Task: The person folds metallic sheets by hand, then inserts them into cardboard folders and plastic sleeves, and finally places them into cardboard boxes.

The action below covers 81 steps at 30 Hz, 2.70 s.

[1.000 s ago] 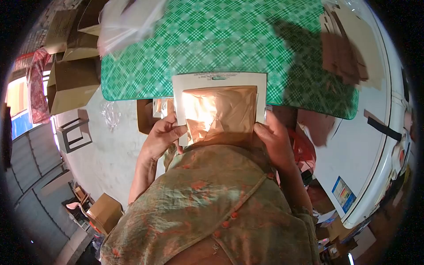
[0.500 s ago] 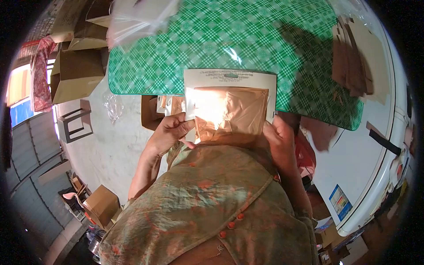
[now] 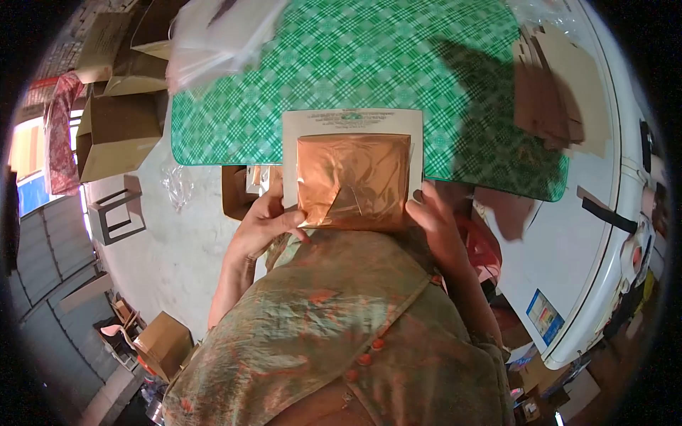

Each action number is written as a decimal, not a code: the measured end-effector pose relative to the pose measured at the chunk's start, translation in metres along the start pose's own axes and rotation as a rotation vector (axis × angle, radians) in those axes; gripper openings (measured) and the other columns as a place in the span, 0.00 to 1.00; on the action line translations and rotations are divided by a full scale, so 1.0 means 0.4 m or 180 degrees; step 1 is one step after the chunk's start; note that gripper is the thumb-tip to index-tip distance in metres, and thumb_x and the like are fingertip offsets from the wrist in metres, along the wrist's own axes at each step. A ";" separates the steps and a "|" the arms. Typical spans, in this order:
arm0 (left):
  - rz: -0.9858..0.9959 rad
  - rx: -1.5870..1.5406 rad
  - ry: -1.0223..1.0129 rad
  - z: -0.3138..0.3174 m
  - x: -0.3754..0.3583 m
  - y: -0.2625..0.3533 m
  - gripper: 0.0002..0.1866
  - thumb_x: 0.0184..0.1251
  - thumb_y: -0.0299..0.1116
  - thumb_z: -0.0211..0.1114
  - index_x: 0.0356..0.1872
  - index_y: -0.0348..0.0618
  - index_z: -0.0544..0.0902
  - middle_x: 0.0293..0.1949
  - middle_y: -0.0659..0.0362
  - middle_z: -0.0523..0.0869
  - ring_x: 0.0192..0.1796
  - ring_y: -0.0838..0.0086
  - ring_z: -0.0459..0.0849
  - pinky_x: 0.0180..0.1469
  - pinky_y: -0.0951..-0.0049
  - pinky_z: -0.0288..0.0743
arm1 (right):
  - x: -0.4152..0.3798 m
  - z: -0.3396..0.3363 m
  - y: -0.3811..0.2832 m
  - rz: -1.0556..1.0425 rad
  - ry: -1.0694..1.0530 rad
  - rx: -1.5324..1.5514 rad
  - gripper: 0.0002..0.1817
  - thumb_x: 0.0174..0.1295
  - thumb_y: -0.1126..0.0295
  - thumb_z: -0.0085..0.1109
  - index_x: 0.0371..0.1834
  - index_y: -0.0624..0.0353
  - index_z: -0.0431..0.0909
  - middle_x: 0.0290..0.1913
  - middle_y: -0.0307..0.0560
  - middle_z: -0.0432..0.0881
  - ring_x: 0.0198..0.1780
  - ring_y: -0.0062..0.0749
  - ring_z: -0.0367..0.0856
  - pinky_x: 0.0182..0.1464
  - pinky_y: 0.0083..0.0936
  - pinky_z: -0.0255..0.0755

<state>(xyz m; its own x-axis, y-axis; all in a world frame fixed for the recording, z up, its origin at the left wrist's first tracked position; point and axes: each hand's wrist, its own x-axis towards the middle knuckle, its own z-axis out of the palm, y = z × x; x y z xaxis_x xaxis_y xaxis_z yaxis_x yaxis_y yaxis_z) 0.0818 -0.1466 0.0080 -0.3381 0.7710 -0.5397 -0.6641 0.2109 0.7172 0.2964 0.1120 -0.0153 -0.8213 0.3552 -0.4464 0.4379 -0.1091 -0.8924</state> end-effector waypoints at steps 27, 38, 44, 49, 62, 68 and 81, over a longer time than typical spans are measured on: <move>0.0409 -0.0344 0.0476 0.027 0.041 -0.042 0.26 0.80 0.25 0.63 0.75 0.37 0.68 0.59 0.49 0.86 0.50 0.62 0.93 0.47 0.68 0.93 | -0.004 0.046 -0.025 0.0185 0.0002 0.1035 0.17 0.77 0.63 0.60 0.61 0.64 0.75 0.47 0.42 0.84 0.49 0.19 0.82 0.50 0.21 0.76; 0.0012 -0.0230 0.0535 0.027 0.027 -0.052 0.18 0.85 0.32 0.57 0.67 0.33 0.76 0.58 0.50 0.88 0.49 0.63 0.93 0.46 0.69 0.91 | -0.009 0.055 -0.050 0.0338 -0.0026 0.1637 0.19 0.81 0.70 0.47 0.68 0.69 0.72 0.58 0.54 0.84 0.56 0.33 0.86 0.60 0.30 0.81; -0.0268 -0.0103 0.0548 0.017 0.016 -0.051 0.20 0.82 0.39 0.64 0.62 0.32 0.79 0.53 0.44 0.90 0.45 0.62 0.94 0.40 0.70 0.90 | -0.003 0.052 -0.042 0.0134 0.0043 0.1205 0.18 0.83 0.68 0.45 0.64 0.71 0.73 0.57 0.55 0.84 0.52 0.35 0.88 0.54 0.32 0.86; -0.0429 0.0090 0.0519 -0.002 0.018 -0.057 0.23 0.79 0.40 0.67 0.65 0.33 0.78 0.55 0.49 0.89 0.48 0.67 0.92 0.42 0.71 0.87 | -0.006 0.043 -0.034 0.0251 0.0149 0.0935 0.16 0.83 0.66 0.46 0.56 0.71 0.75 0.49 0.53 0.86 0.42 0.35 0.90 0.44 0.30 0.88; 0.0111 -0.0335 0.0147 -0.017 0.017 -0.049 0.29 0.79 0.22 0.60 0.78 0.37 0.66 0.63 0.55 0.84 0.60 0.69 0.86 0.59 0.62 0.89 | 0.009 0.046 -0.020 0.0082 0.0049 0.0998 0.18 0.79 0.70 0.48 0.66 0.69 0.72 0.56 0.54 0.84 0.52 0.34 0.88 0.52 0.32 0.87; 0.0113 -0.0263 0.0274 -0.005 0.019 -0.052 0.25 0.83 0.26 0.57 0.77 0.35 0.66 0.63 0.53 0.85 0.61 0.68 0.87 0.57 0.63 0.89 | 0.004 0.051 -0.036 -0.0061 -0.0237 0.1233 0.21 0.79 0.74 0.48 0.72 0.69 0.65 0.61 0.55 0.82 0.60 0.38 0.86 0.59 0.35 0.85; -0.0018 -0.0456 0.0451 0.027 0.021 -0.013 0.27 0.85 0.38 0.58 0.73 0.28 0.66 0.63 0.45 0.82 0.53 0.54 0.92 0.52 0.65 0.90 | -0.005 0.068 -0.054 0.0290 0.0292 0.1040 0.18 0.81 0.67 0.52 0.62 0.71 0.72 0.50 0.60 0.88 0.47 0.40 0.92 0.50 0.33 0.87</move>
<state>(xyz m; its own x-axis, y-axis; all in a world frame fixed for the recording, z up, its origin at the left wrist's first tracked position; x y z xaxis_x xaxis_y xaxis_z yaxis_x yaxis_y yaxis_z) 0.0897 -0.1347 0.0044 -0.4177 0.6757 -0.6075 -0.7510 0.1196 0.6494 0.2787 0.0883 0.0031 -0.7414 0.4106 -0.5308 0.3556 -0.4303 -0.8297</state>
